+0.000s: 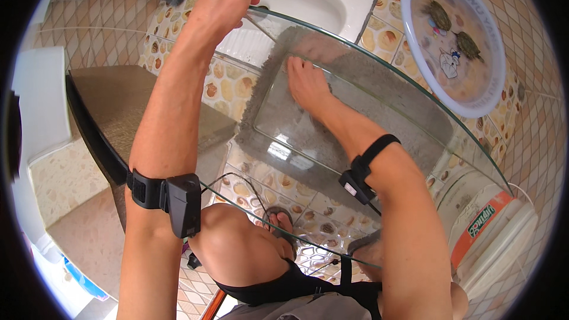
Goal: The person scrubs the interior glass walls of a small aquarium with a sponge, then pours water from a bucket into the tank. Two turtles are visible in a separate basin nearby.
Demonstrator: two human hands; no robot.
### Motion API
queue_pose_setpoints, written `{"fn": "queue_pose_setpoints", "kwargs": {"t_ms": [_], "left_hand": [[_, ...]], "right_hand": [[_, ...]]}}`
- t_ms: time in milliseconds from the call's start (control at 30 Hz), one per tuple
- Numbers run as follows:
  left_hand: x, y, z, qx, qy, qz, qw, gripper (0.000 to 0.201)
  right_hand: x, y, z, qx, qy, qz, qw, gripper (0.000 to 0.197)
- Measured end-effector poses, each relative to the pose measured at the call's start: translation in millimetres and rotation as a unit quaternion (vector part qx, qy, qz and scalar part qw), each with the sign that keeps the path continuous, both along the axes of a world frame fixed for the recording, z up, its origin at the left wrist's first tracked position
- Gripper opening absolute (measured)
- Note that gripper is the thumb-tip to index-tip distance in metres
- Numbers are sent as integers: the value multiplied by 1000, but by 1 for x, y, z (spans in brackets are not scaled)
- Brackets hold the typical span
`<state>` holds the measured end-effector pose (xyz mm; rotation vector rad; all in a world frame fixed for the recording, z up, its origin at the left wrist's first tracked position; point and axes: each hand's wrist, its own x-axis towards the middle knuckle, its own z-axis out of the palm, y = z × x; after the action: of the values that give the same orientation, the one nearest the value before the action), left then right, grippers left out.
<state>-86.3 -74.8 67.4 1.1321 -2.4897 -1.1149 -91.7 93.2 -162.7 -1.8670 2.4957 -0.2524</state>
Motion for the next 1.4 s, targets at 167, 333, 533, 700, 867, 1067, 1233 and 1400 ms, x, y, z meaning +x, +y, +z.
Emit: {"fn": "queue_pose_setpoints", "kwargs": {"t_ms": [167, 333, 533, 700, 867, 1067, 1233, 1400], "left_hand": [[0, 0, 2, 17, -10, 2, 1000, 34], [-2, -1, 0, -7, 14, -16, 1000, 35], [-1, 0, 0, 16, -24, -8, 1000, 38], [-3, 1, 5, 32, -28, 14, 999, 38], [-2, 1, 4, 39, -34, 4, 999, 38], [-2, -3, 3, 45, -40, -23, 998, 41], [-1, -5, 11, 69, -97, -39, 992, 46], [-2, -4, 12, 68, -92, -35, 993, 46]], "right_hand": [[-1, -19, -7, 44, -31, -22, 998, 51], [-2, -22, -8, 10, -37, -23, 999, 46], [-5, -18, -4, 31, -108, -20, 993, 34], [-4, -19, 2, 6, -90, -41, 995, 35], [-4, -23, 7, 57, -98, -29, 993, 40], [-5, -25, 8, 48, -92, -38, 994, 42], [-7, -23, 7, 76, -61, 57, 994, 34], [-9, -20, 7, 57, -64, -5, 996, 29]]}}
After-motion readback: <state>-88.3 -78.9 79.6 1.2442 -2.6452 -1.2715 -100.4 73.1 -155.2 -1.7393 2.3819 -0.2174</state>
